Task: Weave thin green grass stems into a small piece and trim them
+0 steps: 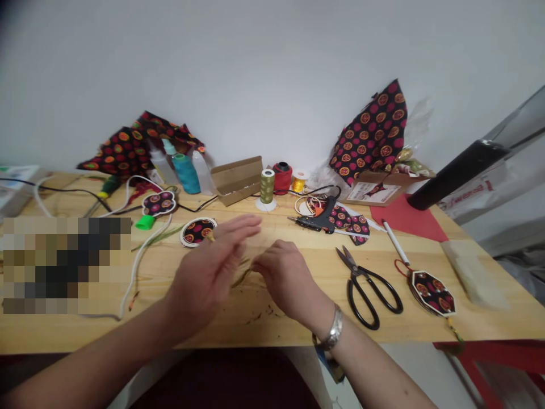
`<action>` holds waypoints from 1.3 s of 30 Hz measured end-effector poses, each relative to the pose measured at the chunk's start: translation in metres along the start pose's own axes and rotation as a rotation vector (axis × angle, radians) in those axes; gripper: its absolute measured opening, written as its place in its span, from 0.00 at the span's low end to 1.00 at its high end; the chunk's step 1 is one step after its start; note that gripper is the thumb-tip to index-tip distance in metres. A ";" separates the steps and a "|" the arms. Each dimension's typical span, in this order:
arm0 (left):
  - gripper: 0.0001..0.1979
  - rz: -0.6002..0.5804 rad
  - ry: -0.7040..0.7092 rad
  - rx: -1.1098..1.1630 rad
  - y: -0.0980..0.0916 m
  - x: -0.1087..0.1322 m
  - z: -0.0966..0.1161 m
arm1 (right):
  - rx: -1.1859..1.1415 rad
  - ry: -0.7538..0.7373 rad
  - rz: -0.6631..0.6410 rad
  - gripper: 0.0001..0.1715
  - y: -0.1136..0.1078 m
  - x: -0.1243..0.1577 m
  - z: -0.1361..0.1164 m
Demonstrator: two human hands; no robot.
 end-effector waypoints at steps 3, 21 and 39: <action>0.15 -0.042 -0.236 0.095 -0.006 0.018 -0.046 | 0.090 -0.024 0.010 0.09 -0.013 0.004 -0.007; 0.13 -0.277 -0.409 0.089 0.035 0.055 -0.054 | 0.055 -0.014 -0.008 0.12 -0.008 0.010 -0.001; 0.15 -0.299 -0.605 0.157 0.038 0.073 -0.067 | 0.166 -0.064 -0.084 0.09 -0.005 0.008 -0.003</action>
Point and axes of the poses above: each hand's wrist, its own x-axis away from the middle knuckle, its own y-axis out of the palm, z = x × y, the point moved 10 cm from there along -x, towards the middle knuckle, and after that the axes turned 1 degree about -x, right-handed, at the moved point
